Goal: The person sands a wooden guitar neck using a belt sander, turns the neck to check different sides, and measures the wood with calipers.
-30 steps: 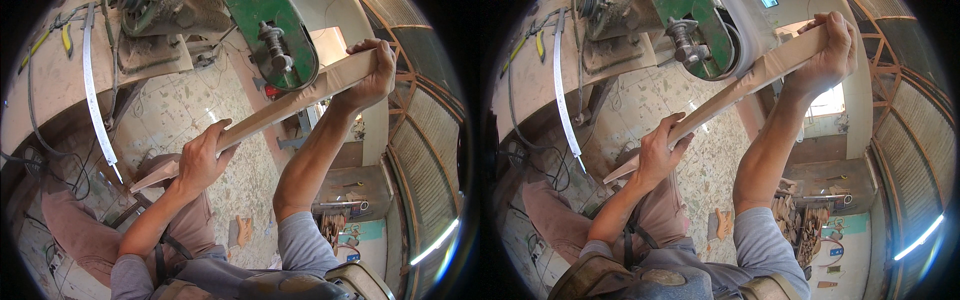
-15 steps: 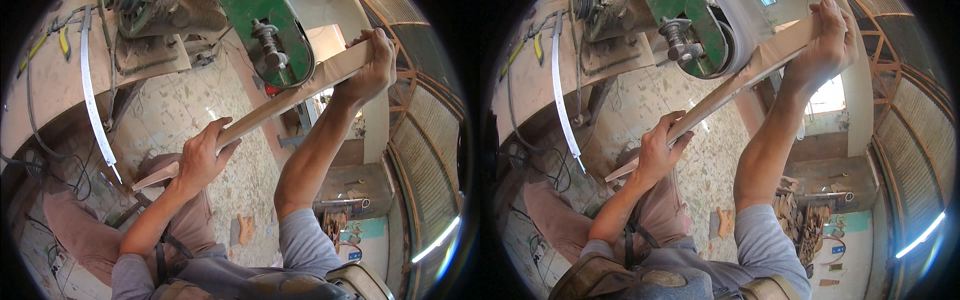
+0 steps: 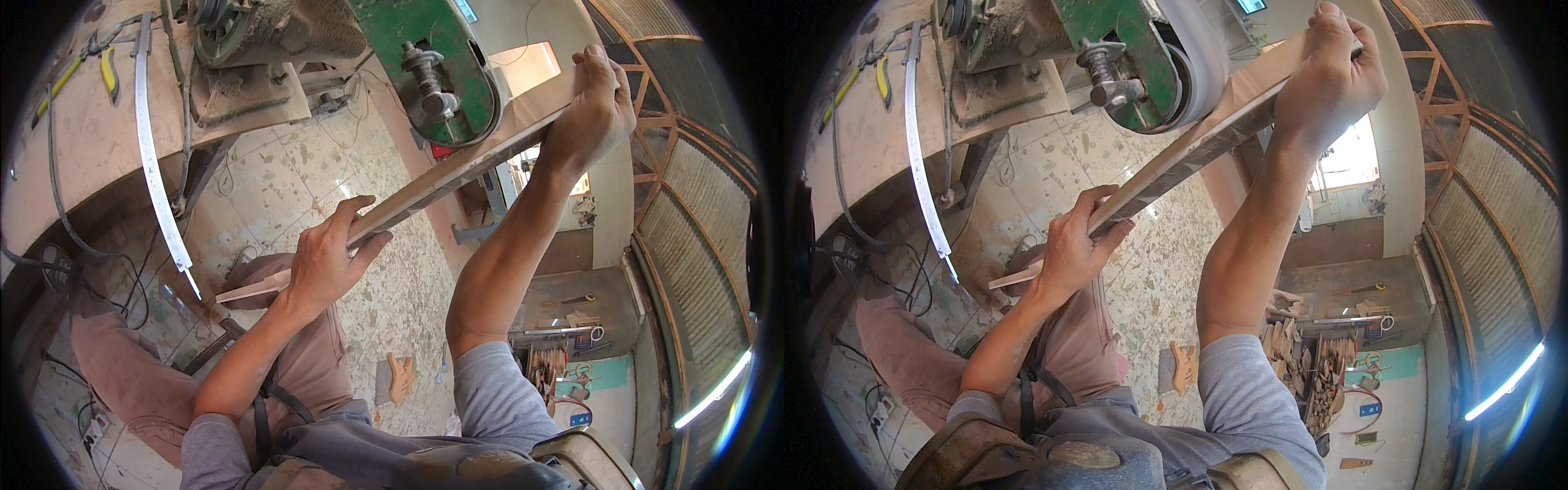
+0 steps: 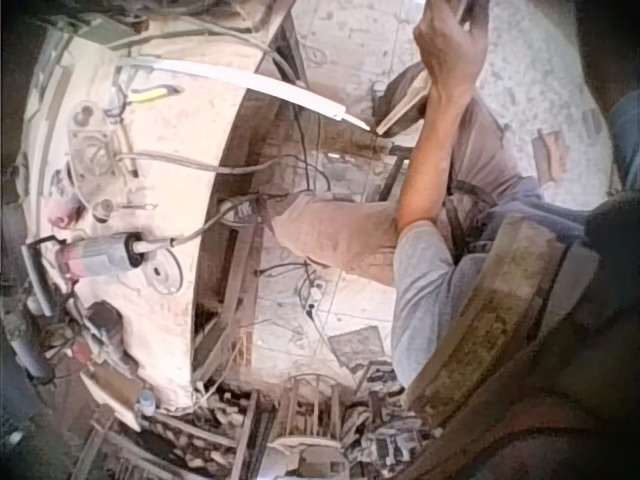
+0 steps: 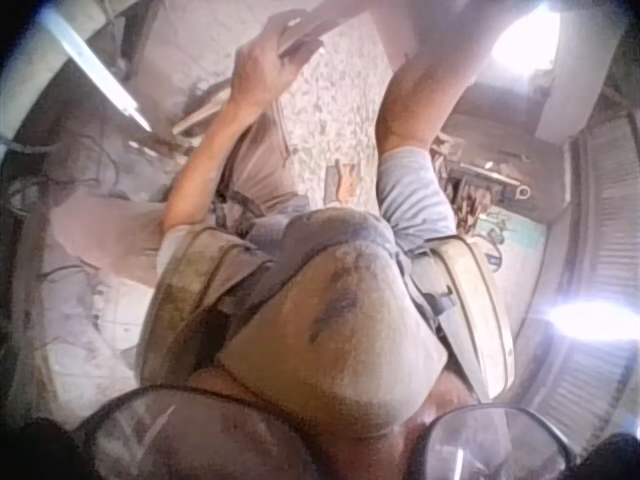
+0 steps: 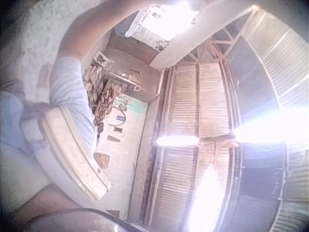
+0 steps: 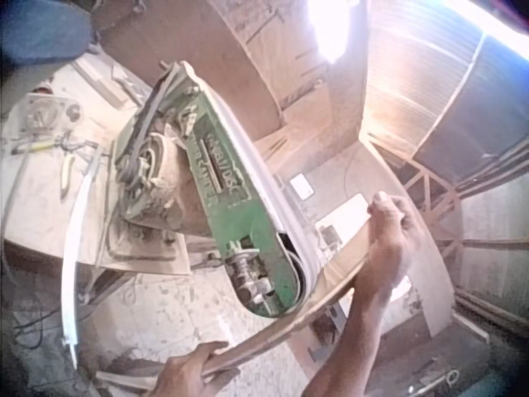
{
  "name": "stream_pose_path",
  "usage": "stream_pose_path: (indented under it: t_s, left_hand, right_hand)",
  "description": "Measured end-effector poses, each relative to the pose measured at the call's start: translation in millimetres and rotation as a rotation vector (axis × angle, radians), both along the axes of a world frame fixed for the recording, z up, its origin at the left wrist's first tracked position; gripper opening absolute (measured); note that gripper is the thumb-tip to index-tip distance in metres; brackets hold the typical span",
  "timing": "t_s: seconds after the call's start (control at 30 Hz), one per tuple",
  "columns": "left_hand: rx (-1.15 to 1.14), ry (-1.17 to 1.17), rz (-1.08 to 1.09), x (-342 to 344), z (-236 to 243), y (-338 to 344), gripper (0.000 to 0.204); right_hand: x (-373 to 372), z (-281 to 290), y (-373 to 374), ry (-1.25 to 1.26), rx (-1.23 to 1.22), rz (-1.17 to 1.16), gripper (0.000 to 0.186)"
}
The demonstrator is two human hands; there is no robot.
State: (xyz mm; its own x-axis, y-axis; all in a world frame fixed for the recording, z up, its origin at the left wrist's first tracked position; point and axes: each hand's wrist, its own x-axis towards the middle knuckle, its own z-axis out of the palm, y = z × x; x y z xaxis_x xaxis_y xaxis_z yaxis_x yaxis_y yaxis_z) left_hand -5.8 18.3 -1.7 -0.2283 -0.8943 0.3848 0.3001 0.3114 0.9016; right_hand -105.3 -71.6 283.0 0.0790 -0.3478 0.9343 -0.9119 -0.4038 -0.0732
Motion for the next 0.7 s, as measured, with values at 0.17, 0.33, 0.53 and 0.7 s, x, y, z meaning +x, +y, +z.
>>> stream_pose_path:
  t_s: [0.17, 0.33, 0.53, 0.7]
  left_hand:
    - [0.017, -0.018, -0.006, -0.6, -0.8, -0.3, 0.053]
    - [0.012, -0.025, 0.0, -2.9, -3.7, 0.0, 0.059]
    - [-0.002, -0.046, 0.006, -3.9, -3.3, 1.8, 0.07]
    - [-0.035, -0.032, 0.004, -7.4, -6.3, 4.2, 0.076]
  right_hand:
    - [8.7, -1.8, 4.2, 0.0, 0.0, -0.096, 0.027]
    - [14.5, -3.4, 7.5, 0.004, 0.006, -0.187, 0.027]
    - [28.9, -7.2, 14.3, 0.06, 0.001, -0.415, 0.031]
    - [34.5, -9.0, 15.6, 0.112, -0.001, -0.528, 0.036]
